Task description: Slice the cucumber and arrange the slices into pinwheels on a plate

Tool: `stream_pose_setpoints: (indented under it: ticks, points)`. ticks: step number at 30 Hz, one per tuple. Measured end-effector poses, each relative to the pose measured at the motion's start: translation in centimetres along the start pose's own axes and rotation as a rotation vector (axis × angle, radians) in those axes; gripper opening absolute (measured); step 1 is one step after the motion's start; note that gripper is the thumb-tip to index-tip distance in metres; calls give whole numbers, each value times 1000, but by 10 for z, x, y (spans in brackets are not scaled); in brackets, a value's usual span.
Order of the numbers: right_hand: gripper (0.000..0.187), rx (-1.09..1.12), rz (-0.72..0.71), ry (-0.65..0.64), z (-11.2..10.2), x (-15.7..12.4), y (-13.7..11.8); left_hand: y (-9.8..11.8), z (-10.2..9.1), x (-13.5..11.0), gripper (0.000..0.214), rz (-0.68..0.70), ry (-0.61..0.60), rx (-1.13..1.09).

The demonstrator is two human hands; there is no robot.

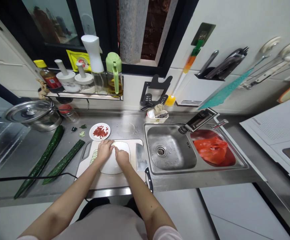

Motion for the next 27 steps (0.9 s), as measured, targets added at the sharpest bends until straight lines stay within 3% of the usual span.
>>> stream_pose_setpoints:
  ticks: [21, 27]
  points:
    - [44, 53, 7, 21, 6, 4, 2, 0, 2, 1, 30, 5, 21, -16]
    - [44, 173, 44, 79, -6, -5, 8, 0, 0, 1, 31, 22, 11, -16]
Point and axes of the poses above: each hand's wrist, its own x-axis towards the middle knuckle, its own z-axis out of the palm, y = z × x, the point moved 5 cm from there along x, towards the middle knuckle, and after that the axes turned 2 degrees about z, right-handed, at the moved point
